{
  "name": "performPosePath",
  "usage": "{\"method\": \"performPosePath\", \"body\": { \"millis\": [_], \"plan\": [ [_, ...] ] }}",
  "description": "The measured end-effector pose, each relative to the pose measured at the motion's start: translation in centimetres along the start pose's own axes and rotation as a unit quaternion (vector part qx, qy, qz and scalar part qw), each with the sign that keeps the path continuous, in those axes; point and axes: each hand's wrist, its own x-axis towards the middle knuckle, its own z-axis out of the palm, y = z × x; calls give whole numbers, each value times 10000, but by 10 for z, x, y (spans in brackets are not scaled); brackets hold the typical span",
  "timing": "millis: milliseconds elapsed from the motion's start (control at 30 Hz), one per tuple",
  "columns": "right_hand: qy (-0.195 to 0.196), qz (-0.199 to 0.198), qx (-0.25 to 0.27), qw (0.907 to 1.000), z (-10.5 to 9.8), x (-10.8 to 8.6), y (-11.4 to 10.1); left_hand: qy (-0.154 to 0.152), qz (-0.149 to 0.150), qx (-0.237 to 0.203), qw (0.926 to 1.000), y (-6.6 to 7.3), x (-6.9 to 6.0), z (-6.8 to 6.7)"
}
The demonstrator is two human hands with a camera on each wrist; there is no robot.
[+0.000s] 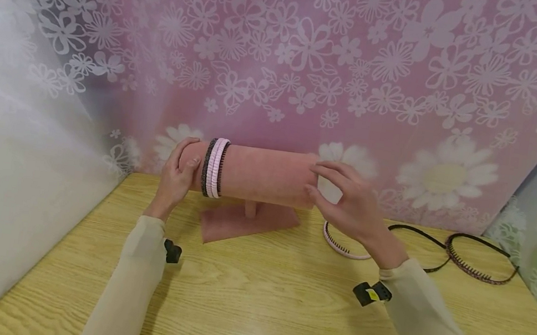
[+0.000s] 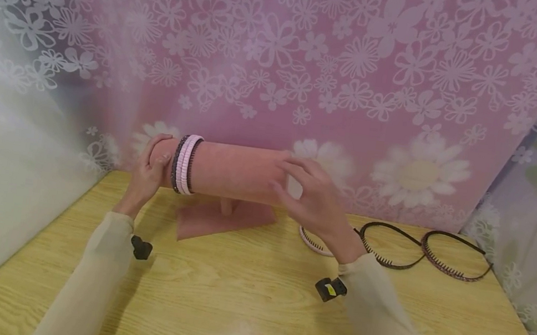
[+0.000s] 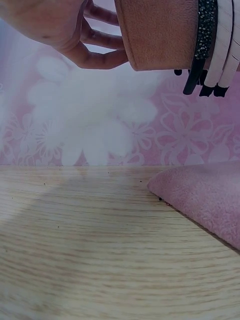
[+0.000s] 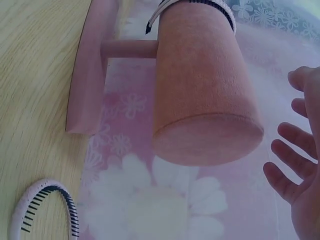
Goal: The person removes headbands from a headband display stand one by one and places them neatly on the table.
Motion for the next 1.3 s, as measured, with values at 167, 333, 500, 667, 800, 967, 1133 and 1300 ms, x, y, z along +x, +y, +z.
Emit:
{"method": "performPosePath", "body": {
  "millis": [167, 333, 500, 667, 800, 967, 1133, 1300],
  "plan": [
    [-32, -103, 185, 9998, 8, 7, -3, 9, 31, -11, 10000, 0, 0, 0],
    [-124, -269, 232, 9993, 15, 12, -5, 11, 60, -42, 10000, 0, 0, 1],
    [-243, -401, 187, 9987, 21, 18, -8, 5, 17, -52, 10000, -1, 0, 1],
    [-249, -585, -101, 9979, 27, 24, -11, 25, -7, -24, 10000, 0, 0, 1],
    [-215, -656, -106, 9976, 35, 29, -11, 54, -16, -38, 10000, -1, 1, 1],
    [-207, -712, -104, 9972, 47, 36, -14, 33, -67, -118, 9999, 1, 1, 2],
    [-287, -821, -317, 9957, 58, 46, -21, 45, -63, -69, 9999, -1, 0, 1],
    [-359, -964, -687, 9923, 67, 55, -27, 13, -8, -63, 10000, -1, 0, 0]
  ]
}}
